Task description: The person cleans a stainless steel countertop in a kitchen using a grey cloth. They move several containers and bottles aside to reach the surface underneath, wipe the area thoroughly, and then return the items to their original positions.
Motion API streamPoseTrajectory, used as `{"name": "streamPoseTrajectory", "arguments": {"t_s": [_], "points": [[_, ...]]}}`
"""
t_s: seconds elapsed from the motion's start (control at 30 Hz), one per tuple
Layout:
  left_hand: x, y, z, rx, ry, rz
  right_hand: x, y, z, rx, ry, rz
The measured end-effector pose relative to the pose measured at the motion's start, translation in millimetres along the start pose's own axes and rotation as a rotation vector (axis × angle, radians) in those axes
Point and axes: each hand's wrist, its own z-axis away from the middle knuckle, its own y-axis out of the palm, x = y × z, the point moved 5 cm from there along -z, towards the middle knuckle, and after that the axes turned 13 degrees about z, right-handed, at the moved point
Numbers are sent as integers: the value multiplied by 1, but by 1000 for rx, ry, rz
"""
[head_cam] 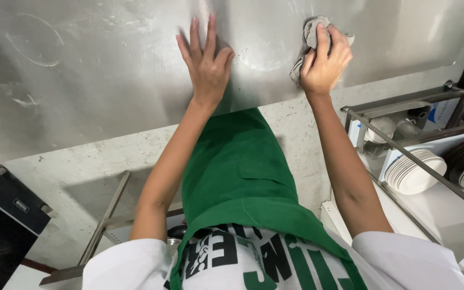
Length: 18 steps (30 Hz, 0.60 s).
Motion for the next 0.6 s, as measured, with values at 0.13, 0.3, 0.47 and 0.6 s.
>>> {"name": "streamPoseTrajectory", "arguments": {"t_s": [0.13,0.3,0.47,0.6], "points": [[-2,11,0,-5,29,-8,0,2,0,-15,-1,25],[-12,26,-16,46,201,-62,-3,6,2,-12,8,34],[-17,16,-33,79,392,-118,0,1,0,-14,1,14],[-20,18,-34,100,508,-197,0,1,0,-18,-2,29]]}}
